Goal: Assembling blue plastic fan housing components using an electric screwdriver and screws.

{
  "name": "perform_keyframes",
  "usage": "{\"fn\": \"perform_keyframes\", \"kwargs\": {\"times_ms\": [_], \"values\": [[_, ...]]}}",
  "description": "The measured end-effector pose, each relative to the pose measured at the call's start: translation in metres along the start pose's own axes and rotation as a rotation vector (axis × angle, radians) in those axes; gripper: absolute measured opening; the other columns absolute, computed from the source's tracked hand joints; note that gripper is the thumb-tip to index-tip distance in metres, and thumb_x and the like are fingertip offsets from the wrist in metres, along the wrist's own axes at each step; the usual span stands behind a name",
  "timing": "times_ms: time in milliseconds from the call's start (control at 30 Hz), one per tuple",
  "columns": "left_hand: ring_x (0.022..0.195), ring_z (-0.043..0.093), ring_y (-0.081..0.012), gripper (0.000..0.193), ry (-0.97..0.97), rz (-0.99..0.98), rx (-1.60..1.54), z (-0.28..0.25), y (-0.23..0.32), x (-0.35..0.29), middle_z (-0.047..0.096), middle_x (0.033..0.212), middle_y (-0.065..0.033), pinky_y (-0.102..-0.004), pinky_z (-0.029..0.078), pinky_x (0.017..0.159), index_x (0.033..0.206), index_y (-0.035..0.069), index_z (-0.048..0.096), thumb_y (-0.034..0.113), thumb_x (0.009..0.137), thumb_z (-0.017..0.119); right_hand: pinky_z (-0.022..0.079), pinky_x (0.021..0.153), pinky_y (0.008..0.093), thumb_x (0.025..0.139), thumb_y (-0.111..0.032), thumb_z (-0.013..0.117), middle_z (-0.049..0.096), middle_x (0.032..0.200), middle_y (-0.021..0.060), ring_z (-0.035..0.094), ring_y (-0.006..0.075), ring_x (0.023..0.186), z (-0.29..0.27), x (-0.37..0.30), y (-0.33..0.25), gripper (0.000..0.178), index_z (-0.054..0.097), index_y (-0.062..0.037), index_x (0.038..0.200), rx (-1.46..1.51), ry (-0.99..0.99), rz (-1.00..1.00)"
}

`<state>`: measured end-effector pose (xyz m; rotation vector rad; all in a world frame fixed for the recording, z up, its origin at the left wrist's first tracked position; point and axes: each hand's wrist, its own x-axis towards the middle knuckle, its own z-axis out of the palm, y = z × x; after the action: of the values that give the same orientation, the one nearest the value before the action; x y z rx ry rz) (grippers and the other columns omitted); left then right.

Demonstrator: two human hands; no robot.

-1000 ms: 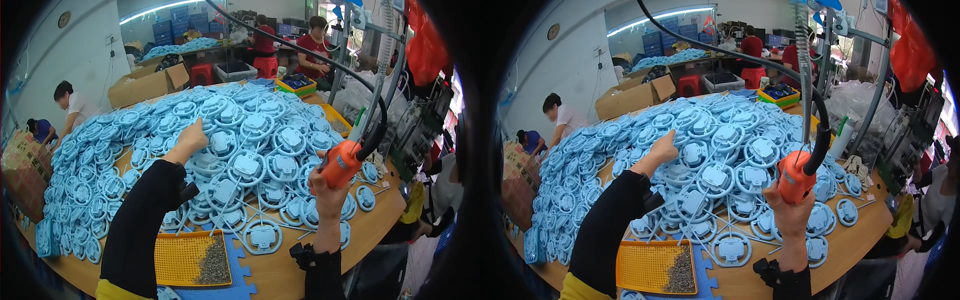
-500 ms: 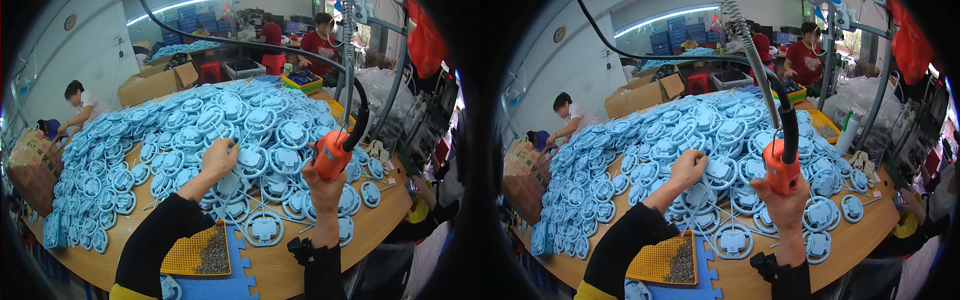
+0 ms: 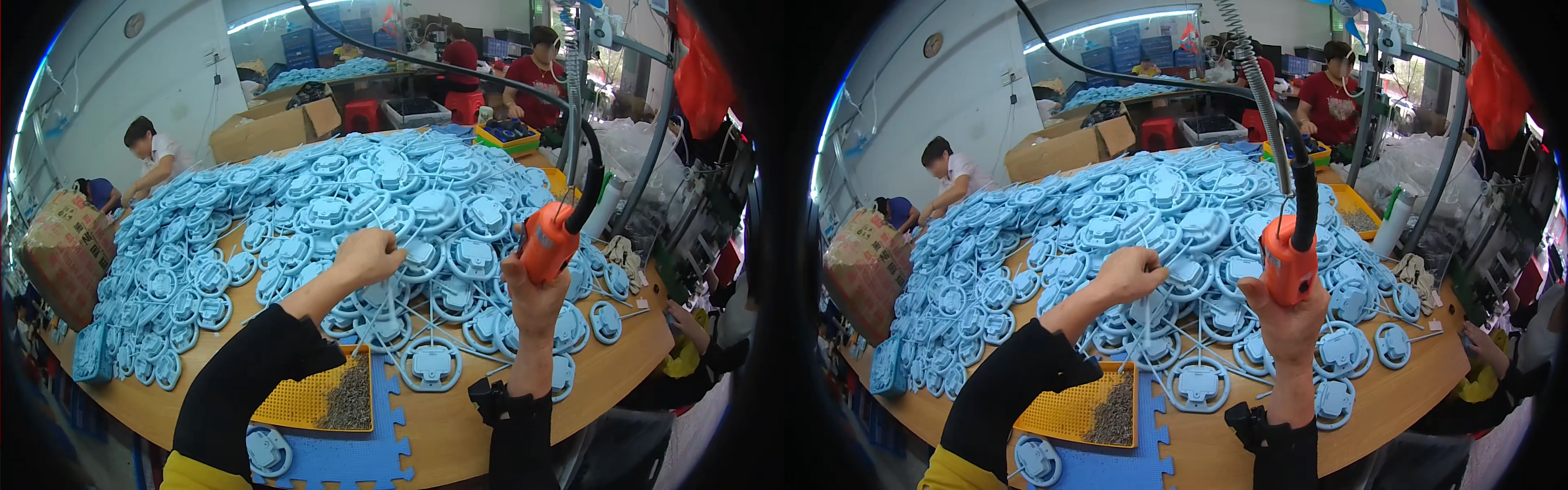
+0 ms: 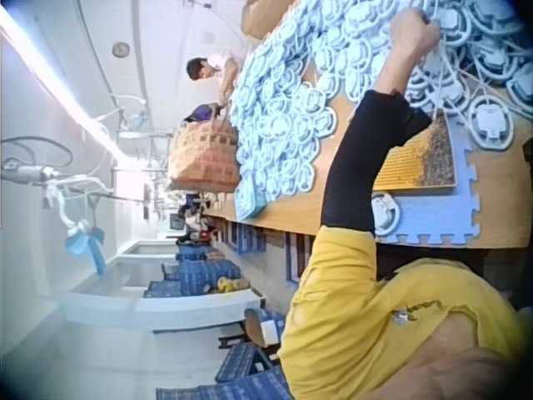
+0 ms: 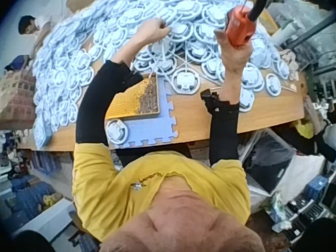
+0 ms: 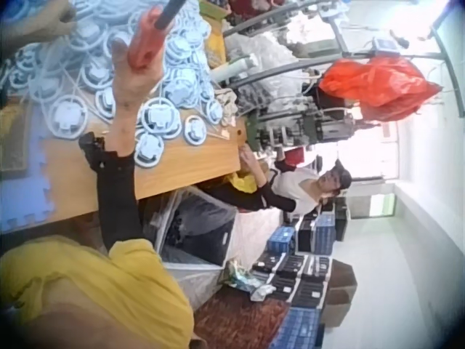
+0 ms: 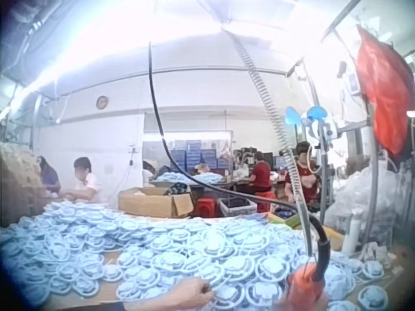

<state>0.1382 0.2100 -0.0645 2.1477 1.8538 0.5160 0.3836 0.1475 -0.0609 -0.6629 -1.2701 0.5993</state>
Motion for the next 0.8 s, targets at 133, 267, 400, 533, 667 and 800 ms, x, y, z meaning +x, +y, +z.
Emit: {"fn": "perform_keyframes", "kwargs": {"times_ms": [133, 267, 400, 533, 667, 800], "values": [[0.077, 0.06, -0.0316, 0.021, 0.274, 0.215, 0.371, 0.011, -0.02, -0.01, 0.058, 0.082, -0.0129, -0.0467, 0.048, 0.067, 0.074, 0.004, 0.066, 0.024, 0.078, 0.061, 0.04, 0.059, 0.0206, 0.072, -0.035, 0.083, 0.055, 0.074, -0.0039, 0.048, 0.005, 0.065, -0.003, -0.004, 0.0, 0.048, 0.058, -0.0015, 0.096, -0.023, -0.008, 0.04], [0.08, 0.061, -0.0337, 0.02, 0.282, 0.262, 0.518, -0.007, -0.032, -0.01, 0.061, 0.086, -0.0157, -0.0454, 0.051, 0.069, 0.072, 0.0, 0.067, 0.018, 0.076, 0.06, 0.04, 0.058, 0.0207, 0.072, -0.035, 0.083, 0.055, 0.073, -0.004, 0.048, 0.0049, 0.064, 0.003, -0.003, -0.003, 0.047, 0.059, -0.002, 0.095, -0.024, -0.021, -0.02], [0.084, 0.06, -0.032, 0.02, 0.209, 0.231, 0.373, -0.028, -0.025, -0.014, 0.06, 0.086, -0.0153, -0.0427, 0.051, 0.072, 0.073, 0.001, 0.068, 0.019, 0.075, 0.06, 0.04, 0.058, 0.0202, 0.072, -0.034, 0.083, 0.055, 0.072, -0.0043, 0.047, 0.0046, 0.064, 0.004, -0.005, -0.002, 0.047, 0.059, -0.0017, 0.096, 0.009, -0.047, -0.005], [0.078, 0.06, -0.0276, 0.023, 0.157, 0.21, -0.026, -0.043, -0.038, -0.009, 0.06, 0.083, -0.0137, -0.039, 0.048, 0.068, 0.075, 0.0, 0.067, 0.023, 0.075, 0.063, 0.04, 0.058, 0.0198, 0.072, -0.032, 0.084, 0.054, 0.073, -0.0049, 0.047, 0.0044, 0.064, 0.007, -0.005, -0.001, 0.047, 0.06, -0.0012, 0.098, 0.005, -0.062, 0.008], [0.071, 0.056, -0.0178, 0.026, 0.125, 0.19, -0.411, -0.046, -0.029, 0.001, 0.062, 0.078, -0.0084, -0.0335, 0.046, 0.063, 0.081, -0.001, 0.067, 0.025, 0.077, 0.067, 0.04, 0.058, 0.0201, 0.072, -0.031, 0.084, 0.055, 0.073, -0.0046, 0.047, 0.0045, 0.064, 0.005, -0.005, 0.003, 0.046, 0.061, -0.0013, 0.098, -0.006, -0.062, 0.005], [0.071, 0.054, -0.0103, 0.026, 0.063, 0.108, -0.678, -0.055, -0.012, -0.001, 0.063, 0.078, -0.0038, -0.0271, 0.043, 0.063, 0.088, 0.001, 0.068, 0.026, 0.081, 0.067, 0.04, 0.058, 0.0206, 0.072, -0.03, 0.084, 0.055, 0.074, -0.0046, 0.047, 0.0045, 0.065, 0.011, -0.004, 0.005, 0.046, 0.061, -0.0011, 0.099, 0.016, -0.065, -0.009]]}}
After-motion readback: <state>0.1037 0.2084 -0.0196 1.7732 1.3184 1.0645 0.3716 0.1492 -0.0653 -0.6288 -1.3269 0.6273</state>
